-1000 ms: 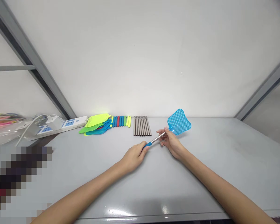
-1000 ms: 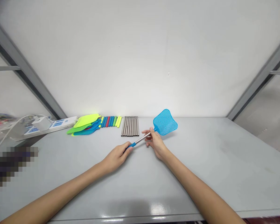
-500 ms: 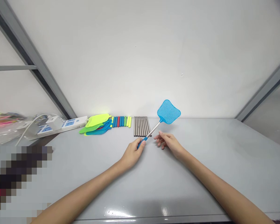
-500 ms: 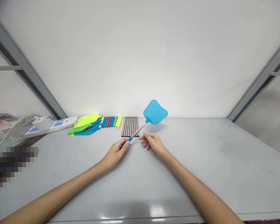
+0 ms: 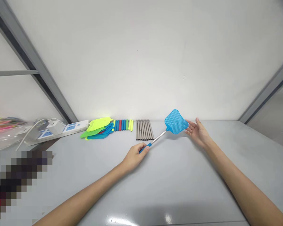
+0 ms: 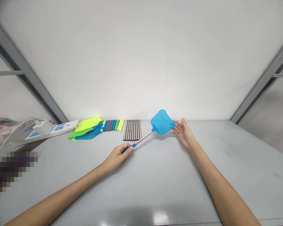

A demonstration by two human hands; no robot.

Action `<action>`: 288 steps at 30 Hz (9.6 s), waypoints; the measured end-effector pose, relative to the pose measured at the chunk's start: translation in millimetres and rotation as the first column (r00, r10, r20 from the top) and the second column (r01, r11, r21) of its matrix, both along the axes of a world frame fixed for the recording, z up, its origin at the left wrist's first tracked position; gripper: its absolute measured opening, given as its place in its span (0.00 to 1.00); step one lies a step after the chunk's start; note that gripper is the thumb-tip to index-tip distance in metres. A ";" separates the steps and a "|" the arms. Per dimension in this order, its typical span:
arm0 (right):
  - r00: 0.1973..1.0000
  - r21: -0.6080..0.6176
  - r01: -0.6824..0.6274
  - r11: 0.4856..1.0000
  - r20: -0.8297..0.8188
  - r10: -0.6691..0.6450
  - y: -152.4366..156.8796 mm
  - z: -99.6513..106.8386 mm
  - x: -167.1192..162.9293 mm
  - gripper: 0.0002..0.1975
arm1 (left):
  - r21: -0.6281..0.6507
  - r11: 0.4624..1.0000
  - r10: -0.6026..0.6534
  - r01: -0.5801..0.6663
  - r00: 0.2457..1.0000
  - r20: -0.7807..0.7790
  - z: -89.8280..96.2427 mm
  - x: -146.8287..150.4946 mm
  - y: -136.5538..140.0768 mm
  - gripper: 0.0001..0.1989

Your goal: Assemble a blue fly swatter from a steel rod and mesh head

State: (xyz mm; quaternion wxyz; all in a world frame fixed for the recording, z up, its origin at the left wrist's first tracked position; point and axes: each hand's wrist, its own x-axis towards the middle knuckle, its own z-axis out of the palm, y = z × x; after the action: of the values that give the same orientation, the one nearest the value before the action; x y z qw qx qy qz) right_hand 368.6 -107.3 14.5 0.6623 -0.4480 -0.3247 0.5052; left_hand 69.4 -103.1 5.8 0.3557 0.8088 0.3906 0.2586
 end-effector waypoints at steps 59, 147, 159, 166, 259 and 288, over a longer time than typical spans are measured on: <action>0.886 -0.433 -0.361 0.826 0.117 0.449 -21.4 8.9 -6.7 0.13 | 0.219 0.942 -0.180 0.256 0.931 -0.318 12.0 -11.4 -15.5 0.16; 0.844 -0.516 -0.443 0.733 0.034 0.535 -25.5 9.0 -29.7 0.11 | 0.384 0.894 0.052 0.230 0.798 -0.600 5.0 -13.0 -21.6 0.17; 0.889 -0.448 -0.430 0.784 -0.056 0.455 -24.6 16.1 -19.5 0.13 | 0.274 0.946 -0.031 0.174 0.889 -0.458 10.5 -11.2 -21.0 0.16; 0.870 -0.054 -0.474 0.879 -0.185 0.457 -24.4 19.7 -21.8 0.14 | 0.107 0.994 0.005 0.009 0.991 -0.131 14.5 -8.0 -18.3 0.15; 0.827 0.058 -0.066 0.996 -0.555 0.087 -59.1 24.6 -142.3 0.22 | -0.192 0.978 -0.102 0.078 0.988 -0.120 24.1 23.0 -49.9 0.19; 0.750 0.100 -0.331 0.938 -0.575 0.326 -55.6 22.7 -129.7 0.23 | -0.826 0.237 -0.083 0.512 0.857 0.508 15.4 20.6 -47.0 0.17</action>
State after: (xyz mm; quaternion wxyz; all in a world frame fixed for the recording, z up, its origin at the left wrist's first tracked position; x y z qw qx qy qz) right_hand 238.9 -162.9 37.2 0.6288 -0.2099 -0.1771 0.7275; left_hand 90.0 -150.0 21.2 0.8679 0.4387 0.2279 0.0476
